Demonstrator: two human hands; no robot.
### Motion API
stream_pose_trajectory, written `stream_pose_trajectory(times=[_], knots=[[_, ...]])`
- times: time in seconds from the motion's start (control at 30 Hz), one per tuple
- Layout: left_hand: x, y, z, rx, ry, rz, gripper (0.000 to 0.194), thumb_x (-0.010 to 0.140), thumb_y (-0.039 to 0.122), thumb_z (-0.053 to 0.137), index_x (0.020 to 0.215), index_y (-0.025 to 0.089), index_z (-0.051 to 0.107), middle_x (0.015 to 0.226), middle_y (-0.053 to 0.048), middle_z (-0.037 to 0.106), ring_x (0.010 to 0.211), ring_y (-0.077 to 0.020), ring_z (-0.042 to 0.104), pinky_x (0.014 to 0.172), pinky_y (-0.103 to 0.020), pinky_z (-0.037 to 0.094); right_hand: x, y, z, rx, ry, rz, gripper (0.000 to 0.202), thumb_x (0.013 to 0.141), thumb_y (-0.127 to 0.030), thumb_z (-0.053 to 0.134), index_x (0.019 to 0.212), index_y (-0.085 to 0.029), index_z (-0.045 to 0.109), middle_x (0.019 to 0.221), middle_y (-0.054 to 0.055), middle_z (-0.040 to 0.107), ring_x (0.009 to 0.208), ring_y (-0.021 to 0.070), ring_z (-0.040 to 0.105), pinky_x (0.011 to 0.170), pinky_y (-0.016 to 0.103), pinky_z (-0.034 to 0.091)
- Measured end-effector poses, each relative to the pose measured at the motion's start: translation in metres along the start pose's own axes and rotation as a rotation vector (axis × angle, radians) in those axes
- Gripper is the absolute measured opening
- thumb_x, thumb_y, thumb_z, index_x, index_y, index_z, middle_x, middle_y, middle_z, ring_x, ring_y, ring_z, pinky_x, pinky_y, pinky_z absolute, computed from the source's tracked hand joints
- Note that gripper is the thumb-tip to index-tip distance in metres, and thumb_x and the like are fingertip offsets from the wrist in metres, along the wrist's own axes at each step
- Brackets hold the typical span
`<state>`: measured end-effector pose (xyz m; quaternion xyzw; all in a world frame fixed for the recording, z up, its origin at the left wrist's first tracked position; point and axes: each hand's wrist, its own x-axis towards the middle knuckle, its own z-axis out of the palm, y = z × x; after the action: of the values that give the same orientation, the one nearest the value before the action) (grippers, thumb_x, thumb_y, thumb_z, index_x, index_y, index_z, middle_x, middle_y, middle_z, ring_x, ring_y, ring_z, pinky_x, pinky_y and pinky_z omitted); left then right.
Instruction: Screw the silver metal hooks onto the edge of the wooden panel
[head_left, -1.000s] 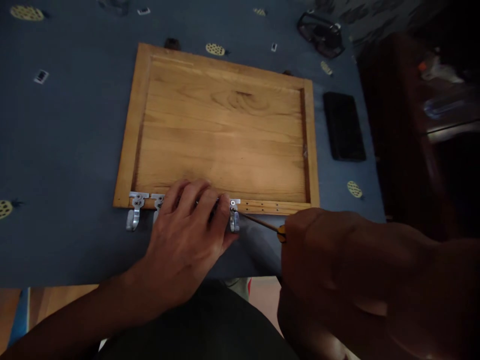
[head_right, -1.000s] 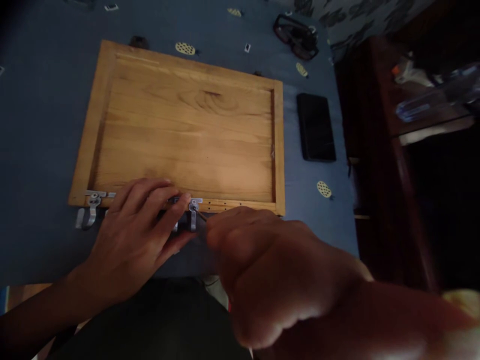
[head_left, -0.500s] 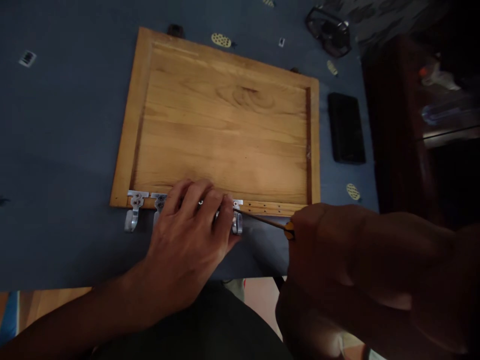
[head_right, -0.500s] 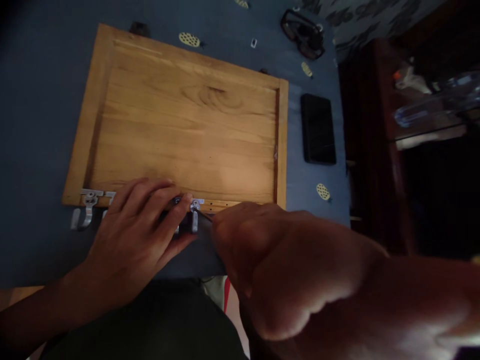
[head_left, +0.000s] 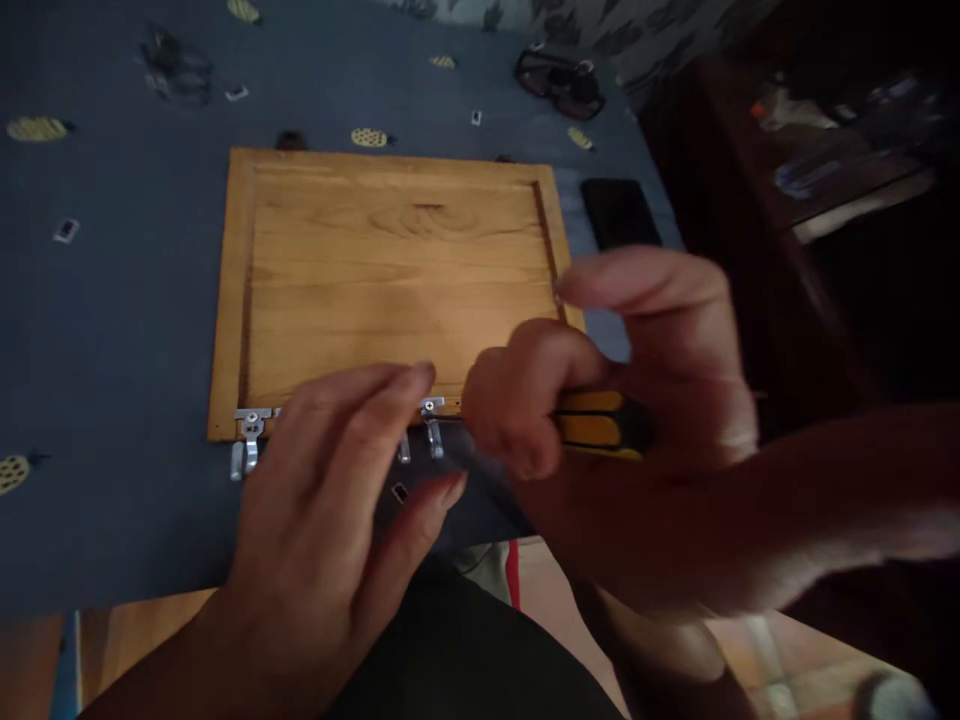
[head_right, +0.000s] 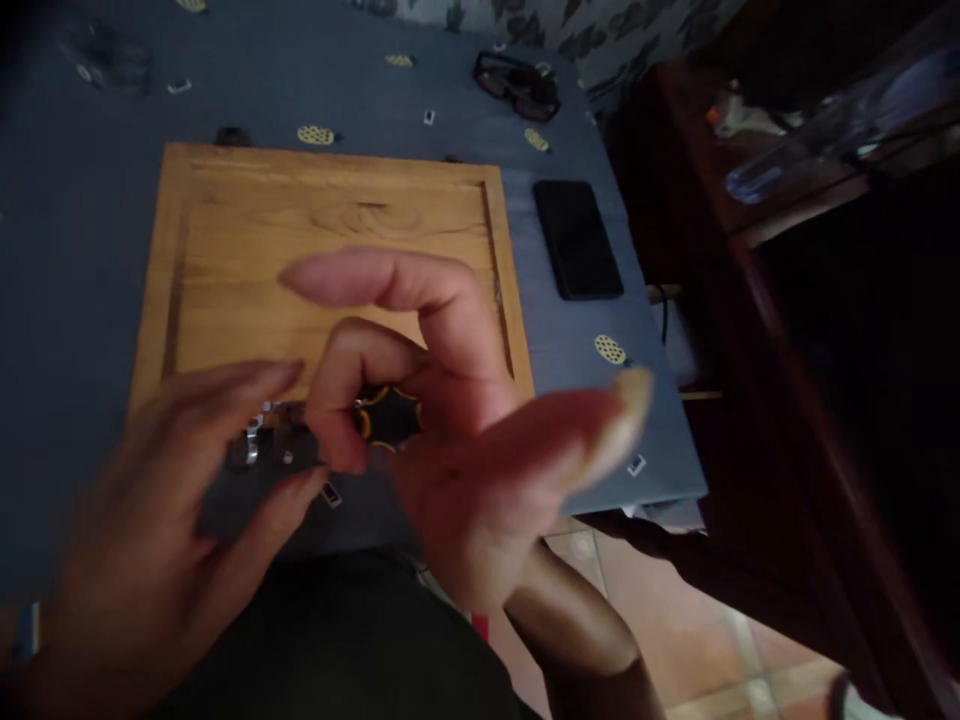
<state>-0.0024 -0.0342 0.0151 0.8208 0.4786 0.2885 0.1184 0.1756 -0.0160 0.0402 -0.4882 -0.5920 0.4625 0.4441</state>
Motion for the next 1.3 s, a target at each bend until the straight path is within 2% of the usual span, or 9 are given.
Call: stream_pose_trajectory(times=[0.13, 0.33, 0.47, 0.6, 0.77, 0.9, 1.0, 1.17, 1.3], knots=[[0.022, 0.019, -0.016, 0.080, 0.060, -0.007, 0.042, 0.107, 0.041, 0.052, 0.148, 0.032, 0.048, 0.137, -0.009, 0.059, 0.131, -0.0268, 0.059, 0.102, -0.046, 0.062, 0.008, 0.001, 0.013, 0.552, 0.042, 0.063, 0.055, 0.104, -0.069, 0.016, 0.130, -0.032, 0.048, 0.064, -0.002, 0.053, 0.054, 0.0216, 0.052, 0.053, 0.038, 0.052], [0.039, 0.040, -0.014, 0.208, 0.115, 0.057, 0.020, 0.106, 0.035, 0.059, 0.123, 0.031, 0.067, 0.128, -0.004, 0.068, 0.125, -0.0244, 0.063, 0.109, -0.051, 0.055, 0.020, 0.013, 0.002, 0.662, -0.001, 0.098, 0.060, 0.105, -0.062, 0.002, 0.129, -0.031, 0.047, 0.076, 0.000, 0.060, 0.082, 0.0227, 0.073, 0.079, 0.039, 0.062], [0.035, 0.042, -0.019, 0.092, 0.107, -0.058, 0.015, 0.103, 0.036, 0.063, 0.115, 0.032, 0.071, 0.119, 0.001, 0.071, 0.112, -0.0230, 0.068, 0.095, -0.043, 0.062, 0.040, 0.047, -0.018, 0.285, 0.026, -0.101, 0.024, 0.103, -0.047, 0.047, 0.106, -0.025, 0.056, 0.088, 0.002, 0.066, 0.086, 0.0185, 0.067, 0.085, 0.035, 0.057], [0.033, 0.048, -0.018, -0.109, 0.041, -0.236, 0.012, 0.103, 0.036, 0.059, 0.107, 0.029, 0.068, 0.100, 0.003, 0.076, 0.080, -0.0177, 0.073, 0.058, -0.031, 0.060, 0.055, 0.085, -0.033, -0.194, -0.099, -0.318, 0.016, 0.097, -0.027, 0.055, 0.111, -0.020, 0.057, 0.080, -0.002, 0.062, 0.073, 0.0155, 0.058, 0.076, 0.032, 0.048], [0.038, 0.063, 0.005, -0.158, 0.072, -0.274, 0.020, 0.107, 0.027, 0.038, 0.106, 0.029, 0.057, 0.092, -0.002, 0.069, 0.084, -0.0169, 0.070, 0.078, -0.038, 0.065, 0.062, 0.102, -0.036, -0.202, -0.140, -0.325, 0.018, 0.096, -0.023, 0.053, 0.113, -0.018, 0.057, 0.075, -0.004, 0.060, 0.067, 0.0144, 0.055, 0.071, 0.032, 0.043], [0.050, 0.069, 0.023, 0.010, 0.206, -0.213, 0.036, 0.109, 0.039, 0.026, 0.093, 0.028, 0.056, 0.067, 0.002, 0.052, 0.057, -0.0139, 0.054, 0.060, -0.036, 0.058, 0.061, 0.100, -0.037, -0.191, -0.146, -0.319, 0.016, 0.095, -0.020, 0.053, 0.110, -0.019, 0.059, 0.073, -0.004, 0.059, 0.065, 0.0141, 0.054, 0.069, 0.032, 0.041], [0.062, 0.069, 0.028, -0.178, 0.248, -0.267, 0.053, 0.113, 0.044, 0.010, 0.069, 0.025, 0.033, 0.053, 0.006, 0.023, 0.043, -0.0092, 0.035, 0.046, -0.030, 0.043, 0.060, 0.099, -0.037, -0.221, -0.154, -0.306, 0.016, 0.095, -0.020, 0.053, 0.109, -0.019, 0.060, 0.073, -0.003, 0.060, 0.064, 0.0142, 0.053, 0.067, 0.032, 0.039], [0.072, 0.065, 0.031, -0.684, 0.308, -0.237, 0.067, 0.110, 0.051, 0.044, 0.057, 0.018, 0.020, 0.051, 0.006, 0.010, 0.038, -0.0030, 0.024, 0.038, -0.021, 0.026, 0.059, 0.097, -0.037, -0.267, -0.170, -0.300, 0.014, 0.098, -0.023, 0.051, 0.109, -0.021, 0.060, 0.075, -0.002, 0.060, 0.066, 0.0152, 0.052, 0.068, 0.032, 0.038], [0.073, 0.062, 0.033, -0.966, 0.344, -0.288, 0.071, 0.100, 0.039, 0.069, 0.050, 0.016, 0.024, 0.049, 0.007, 0.014, 0.037, -0.0005, 0.024, 0.038, -0.019, 0.026, 0.058, 0.093, -0.038, -0.315, -0.192, -0.256, 0.019, 0.098, -0.022, 0.049, 0.113, -0.020, 0.060, 0.080, 0.000, 0.063, 0.070, 0.0165, 0.055, 0.070, 0.032, 0.039]])
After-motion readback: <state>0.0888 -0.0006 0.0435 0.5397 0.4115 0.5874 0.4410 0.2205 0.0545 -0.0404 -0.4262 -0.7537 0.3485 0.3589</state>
